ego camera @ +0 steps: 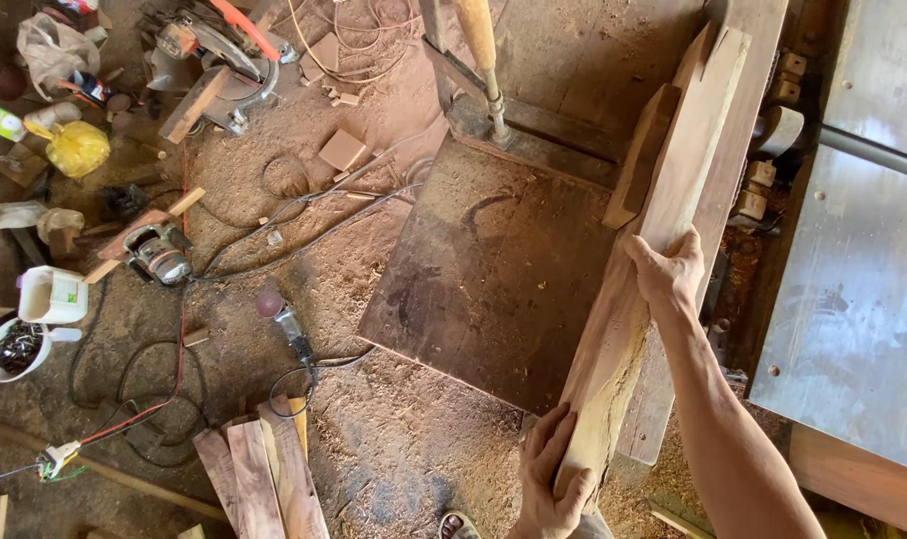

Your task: Inspecting and moving wooden planks near a jointer machine in a workshop

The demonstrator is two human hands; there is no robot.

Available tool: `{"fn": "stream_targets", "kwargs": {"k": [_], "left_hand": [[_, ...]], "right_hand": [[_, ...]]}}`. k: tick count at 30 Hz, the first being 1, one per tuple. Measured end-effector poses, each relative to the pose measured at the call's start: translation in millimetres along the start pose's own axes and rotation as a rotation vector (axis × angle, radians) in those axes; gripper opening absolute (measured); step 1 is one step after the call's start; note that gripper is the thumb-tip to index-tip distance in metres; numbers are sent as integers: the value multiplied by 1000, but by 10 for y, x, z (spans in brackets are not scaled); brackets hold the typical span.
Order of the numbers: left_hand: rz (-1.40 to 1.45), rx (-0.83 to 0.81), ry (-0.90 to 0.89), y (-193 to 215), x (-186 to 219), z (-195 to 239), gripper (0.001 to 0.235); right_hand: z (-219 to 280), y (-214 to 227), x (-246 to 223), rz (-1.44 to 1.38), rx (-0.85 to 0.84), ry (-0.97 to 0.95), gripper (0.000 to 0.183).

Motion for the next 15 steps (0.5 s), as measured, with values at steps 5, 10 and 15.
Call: {"fn": "stream_targets", "kwargs": {"k": [5,10,15], "left_hand": [[-5,23,16,-10,-42,-9,63],[-13,25,-12,-15,-22,-53,61],[-3,28,8,-28,-58,-66,61]], "right_hand": [[-34,-29,-20,-34,-35,5,42],[-83,-21,-5,-25,-32,5,41],[-97,-12,-49,-7,-31,21,40]]}}
Point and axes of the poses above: each hand's wrist, its own z-axis away from the middle knuckle, its own y-axis out of the back of the hand, x = y × z, the point moved 9 cm from there along -z, towards the middle knuckle, and after that the axes turned 10 degrees about -x, right-handed, at the moved point
